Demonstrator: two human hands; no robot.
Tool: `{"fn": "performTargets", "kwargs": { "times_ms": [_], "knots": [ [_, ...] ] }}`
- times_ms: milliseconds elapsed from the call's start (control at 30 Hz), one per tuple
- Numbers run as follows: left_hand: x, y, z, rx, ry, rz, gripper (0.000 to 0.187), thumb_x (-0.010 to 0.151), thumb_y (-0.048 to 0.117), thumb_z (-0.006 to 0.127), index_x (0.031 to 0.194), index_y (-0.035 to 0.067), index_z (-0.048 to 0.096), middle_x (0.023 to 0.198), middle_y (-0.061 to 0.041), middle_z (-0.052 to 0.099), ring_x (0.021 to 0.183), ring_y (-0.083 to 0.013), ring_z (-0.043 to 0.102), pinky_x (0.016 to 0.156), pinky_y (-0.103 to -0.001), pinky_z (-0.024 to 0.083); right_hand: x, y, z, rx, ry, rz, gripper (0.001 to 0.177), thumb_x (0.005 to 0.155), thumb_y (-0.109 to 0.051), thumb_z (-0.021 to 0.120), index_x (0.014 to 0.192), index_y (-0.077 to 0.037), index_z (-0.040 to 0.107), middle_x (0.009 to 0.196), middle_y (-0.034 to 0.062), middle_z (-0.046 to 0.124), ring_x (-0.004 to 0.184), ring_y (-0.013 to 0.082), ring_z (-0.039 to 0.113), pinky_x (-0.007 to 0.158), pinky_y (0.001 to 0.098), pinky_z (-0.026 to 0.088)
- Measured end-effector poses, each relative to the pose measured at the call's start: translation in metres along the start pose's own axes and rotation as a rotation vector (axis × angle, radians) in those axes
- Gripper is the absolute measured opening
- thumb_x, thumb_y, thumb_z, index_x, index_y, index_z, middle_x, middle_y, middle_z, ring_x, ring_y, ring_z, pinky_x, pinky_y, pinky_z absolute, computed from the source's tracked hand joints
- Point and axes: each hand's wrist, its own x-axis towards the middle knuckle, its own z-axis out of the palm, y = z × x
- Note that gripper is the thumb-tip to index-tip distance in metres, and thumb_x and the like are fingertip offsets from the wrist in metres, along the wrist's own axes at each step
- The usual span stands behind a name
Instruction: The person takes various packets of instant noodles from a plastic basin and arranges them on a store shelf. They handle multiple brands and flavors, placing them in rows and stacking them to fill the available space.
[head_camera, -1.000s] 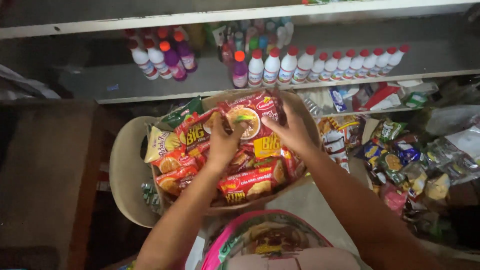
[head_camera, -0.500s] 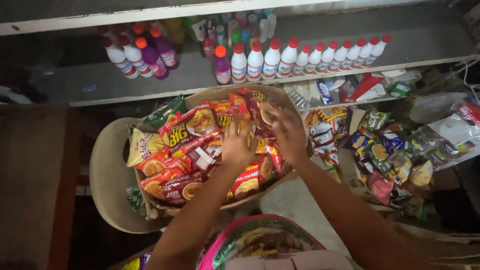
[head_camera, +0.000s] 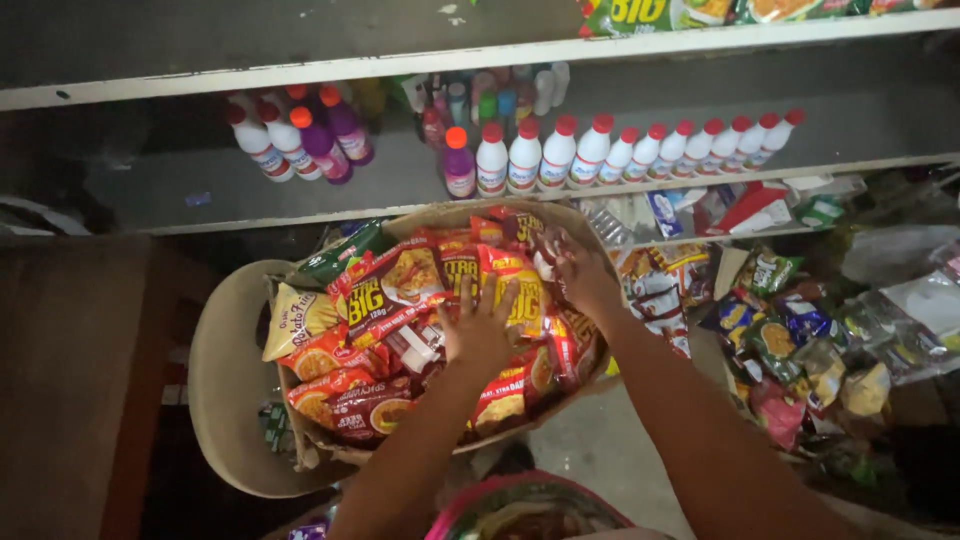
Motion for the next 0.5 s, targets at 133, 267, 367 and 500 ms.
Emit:
{"fn": "performTargets", "kwargs": {
  "times_ms": [133, 267, 367, 500],
  "knots": [
    [0.004, 0.003, -0.008, 0.004, -0.037, -0.002, 0.078, 0.103, 0.050, 0.043, 0.164, 0.037, -0.004, 0.174, 0.001, -0.009, 0.158, -0.0373, -0.007, 0.116, -0.077, 0.010, 0.059, 0.077, 0.054, -0.275, 0.209, -0.668, 0.050, 0.098, -0.024, 0.046, 0.146, -0.010, 0.053, 0.153, 0.0219, 0.054, 0.114, 0.0490, 0.062, 0.097, 0.0522, 0.053],
    [0.008, 0.001, -0.002, -0.013, -0.057, 0.018, 0.078, 0.103, 0.050, 0.044, 0.164, 0.036, -0.003, 0.174, 0.000, -0.008, 0.157, -0.0405, -0.008, 0.115, -0.078, 0.010, 0.034, 0.018, 0.018, -0.166, 0.176, -0.214, 0.049, 0.100, -0.031, 0.051, 0.144, -0.009, 0.051, 0.138, 0.0269, 0.056, 0.109, 0.0483, 0.063, 0.091, 0.0548, 0.053],
    [-0.008, -0.006, -0.010, -0.027, -0.046, 0.065, 0.081, 0.099, 0.048, 0.051, 0.164, 0.033, 0.003, 0.173, -0.004, -0.004, 0.157, -0.0422, -0.005, 0.115, -0.077, 0.012, 0.005, -0.022, -0.001, -0.030, 0.335, 0.022, 0.050, 0.101, -0.036, 0.053, 0.144, -0.010, 0.051, 0.129, 0.0270, 0.059, 0.109, 0.0471, 0.063, 0.090, 0.0544, 0.052],
    [-0.001, -0.025, -0.006, -0.076, 0.074, 0.232, 0.077, 0.091, 0.043, 0.063, 0.158, 0.021, 0.030, 0.168, -0.016, 0.018, 0.151, -0.0450, 0.018, 0.115, -0.069, 0.024, 0.005, -0.012, 0.021, 0.027, 0.434, -0.564, 0.043, 0.104, -0.028, 0.054, 0.144, -0.010, 0.052, 0.137, 0.0200, 0.061, 0.124, 0.0412, 0.058, 0.102, 0.0497, 0.050]
  ]
}}
